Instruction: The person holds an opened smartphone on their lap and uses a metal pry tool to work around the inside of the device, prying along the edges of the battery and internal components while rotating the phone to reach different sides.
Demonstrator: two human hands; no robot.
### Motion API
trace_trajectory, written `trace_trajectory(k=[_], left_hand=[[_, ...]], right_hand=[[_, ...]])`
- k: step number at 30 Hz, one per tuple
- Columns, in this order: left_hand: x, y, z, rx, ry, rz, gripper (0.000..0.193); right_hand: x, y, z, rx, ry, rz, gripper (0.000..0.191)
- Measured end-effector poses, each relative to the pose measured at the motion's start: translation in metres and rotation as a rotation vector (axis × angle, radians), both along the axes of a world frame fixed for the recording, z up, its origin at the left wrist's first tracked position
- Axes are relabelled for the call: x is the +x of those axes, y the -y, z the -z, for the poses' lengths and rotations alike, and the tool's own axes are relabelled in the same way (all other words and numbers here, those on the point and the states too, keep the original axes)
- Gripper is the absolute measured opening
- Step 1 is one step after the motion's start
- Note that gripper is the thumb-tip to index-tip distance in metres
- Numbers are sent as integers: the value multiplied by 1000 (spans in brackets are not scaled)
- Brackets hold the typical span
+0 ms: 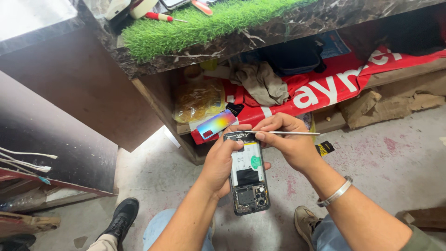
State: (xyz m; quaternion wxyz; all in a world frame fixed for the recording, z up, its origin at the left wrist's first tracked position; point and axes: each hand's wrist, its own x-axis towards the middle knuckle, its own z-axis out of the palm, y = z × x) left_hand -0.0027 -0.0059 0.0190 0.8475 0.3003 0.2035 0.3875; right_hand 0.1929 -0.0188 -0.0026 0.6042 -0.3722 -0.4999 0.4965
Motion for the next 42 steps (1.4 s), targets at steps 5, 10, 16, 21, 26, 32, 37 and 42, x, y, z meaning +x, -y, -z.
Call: trace_trajectory(k=[5,10,16,21,26,32,37,42], left_hand=[[0,-1,4,-25,7,-2,44],[3,-1,9,-18,-33,-10,41],[3,0,5,-7,-13,26,40],[3,3,0,2,20,52,43],[0,2,-4,-11,79,83,43],[-1,2,-1,57,56,90,48],[-4,0,2,-10,128,102,43],[-6,-2,3,-58,142,126,39]], right_hand=[[-4,2,2,98,138,32,11],[-4,3,6,143,164,-4,10],[-4,0,14,118,103,-15,11],[7,-4,11,15,-67,-89,14],[12,3,-5,-5,-265,-117,10],[7,11,-19,217,78,-11,12],[9,12,-24,257,271,6,13],[4,12,-27,314,390,45,13]])
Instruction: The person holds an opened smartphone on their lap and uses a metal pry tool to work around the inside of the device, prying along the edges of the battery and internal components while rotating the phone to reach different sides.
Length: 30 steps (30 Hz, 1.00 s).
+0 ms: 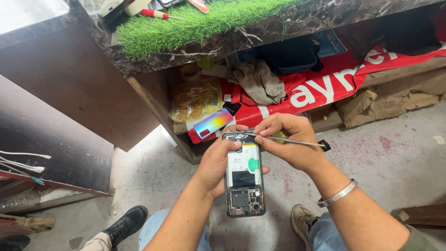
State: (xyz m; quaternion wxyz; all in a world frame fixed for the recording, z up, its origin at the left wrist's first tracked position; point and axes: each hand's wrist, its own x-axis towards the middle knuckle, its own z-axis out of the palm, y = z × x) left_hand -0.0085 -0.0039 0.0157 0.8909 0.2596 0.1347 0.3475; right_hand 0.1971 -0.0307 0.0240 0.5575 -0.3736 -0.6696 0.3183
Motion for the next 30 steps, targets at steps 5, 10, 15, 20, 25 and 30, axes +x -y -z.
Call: trace_trajectory(k=[5,10,15,20,25,30], left_hand=[[1,0,0,-5,-77,-29,39],[4,1,0,5,-81,-9,39],[2,0,0,30,-73,-27,38],[2,1,1,11,-125,-33,40],[5,3,1,3,-100,-14,39],[5,3,-2,-4,-106,-9,39]], right_hand=[[-2,0,3,-191,-91,63,10],[6,-2,11,-235,-196,-28,15],[8,-4,12,-167,-194,-19,17],[0,-4,9,-208,-128,1,13],[-1,-5,10,-304,-196,-28,10],[11,-5,12,-236,-290,-147,17]])
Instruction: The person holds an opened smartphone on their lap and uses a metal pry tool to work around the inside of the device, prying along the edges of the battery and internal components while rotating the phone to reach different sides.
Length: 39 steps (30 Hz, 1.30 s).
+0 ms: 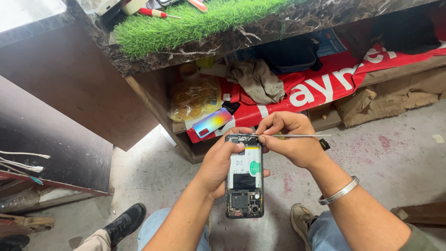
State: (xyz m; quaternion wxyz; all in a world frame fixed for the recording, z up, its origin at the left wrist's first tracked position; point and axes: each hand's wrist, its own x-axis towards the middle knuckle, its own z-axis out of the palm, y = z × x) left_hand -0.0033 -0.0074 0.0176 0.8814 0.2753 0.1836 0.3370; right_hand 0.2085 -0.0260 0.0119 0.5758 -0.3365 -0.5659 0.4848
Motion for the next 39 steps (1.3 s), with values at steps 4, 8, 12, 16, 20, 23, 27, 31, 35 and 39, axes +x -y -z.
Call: trace_trajectory(k=[4,8,12,16,20,23,27,31,35,39], left_hand=[[-1,0,-1,25,4,10,40],[0,0,2,42,-33,18,40],[8,8,8,7,-68,53,38],[9,9,6,7,-56,38,45],[6,6,-4,-28,-63,5,47],[1,3,-8,-57,-75,-17,45],[1,2,-4,-32,-21,-3,44],[1,1,1,7,-49,-19,43],[6,3,2,59,-119,-51,43],[6,5,1,62,-122,-36,44]], right_hand=[[-4,0,2,-12,48,47,15],[-13,1,0,-64,72,82,12],[-20,2,-3,216,303,104,15],[-25,3,-2,231,347,153,15],[-16,5,-8,149,263,144,15],[-13,7,-11,12,76,92,13],[-18,5,-10,203,306,162,17],[-21,5,-6,185,314,199,16],[-19,3,-2,199,362,198,16],[-16,-1,4,103,208,113,18]])
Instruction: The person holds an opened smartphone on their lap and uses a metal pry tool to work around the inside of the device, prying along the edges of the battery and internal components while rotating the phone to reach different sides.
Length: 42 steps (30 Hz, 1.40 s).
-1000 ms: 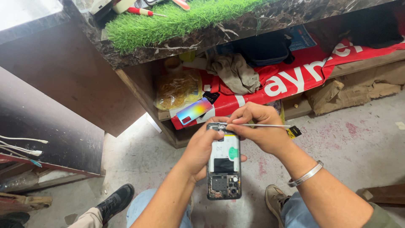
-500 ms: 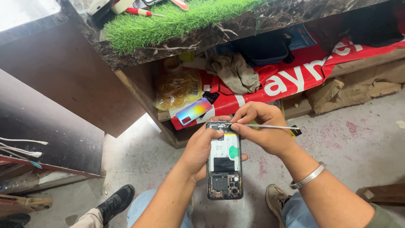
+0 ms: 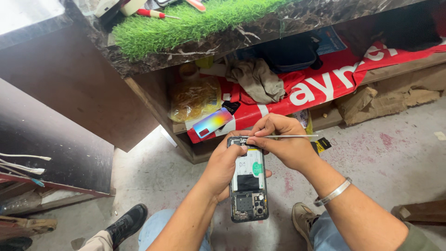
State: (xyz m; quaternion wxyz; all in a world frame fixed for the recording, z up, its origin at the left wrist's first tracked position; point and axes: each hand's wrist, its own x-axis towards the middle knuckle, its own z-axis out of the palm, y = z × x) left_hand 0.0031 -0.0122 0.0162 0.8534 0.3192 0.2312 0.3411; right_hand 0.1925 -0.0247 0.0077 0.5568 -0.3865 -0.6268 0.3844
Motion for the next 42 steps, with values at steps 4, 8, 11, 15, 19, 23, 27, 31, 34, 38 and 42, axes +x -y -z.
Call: trace_trajectory(k=[4,8,11,15,19,23,27,31,34,38,42], left_hand=[[-1,2,0,-10,16,26,47],[0,3,-1,-26,36,49,48],[0,3,-2,-26,45,56,48],[0,4,-3,-25,72,64,49],[-1,2,-3,-15,48,45,46],[-1,0,-1,-20,66,26,46],[-1,-1,3,-3,35,2,43],[-1,-2,9,21,3,9,41],[1,1,13,47,-22,33,40],[1,4,13,-1,3,59,37],[1,3,9,28,14,86,34]], right_hand=[[7,-3,4,-112,-100,-73,16],[11,-6,9,-168,-187,-125,16],[14,-9,11,-122,-196,-136,20],[17,-9,10,-113,-218,-148,20],[14,-4,5,-126,-191,-124,19],[3,1,3,-97,-98,-6,19],[-6,1,8,-19,-116,12,20],[-5,0,14,-69,-146,16,20],[-7,-2,16,0,-103,-30,21],[-9,-2,15,40,-65,-42,22],[-1,1,5,26,-34,-62,22]])
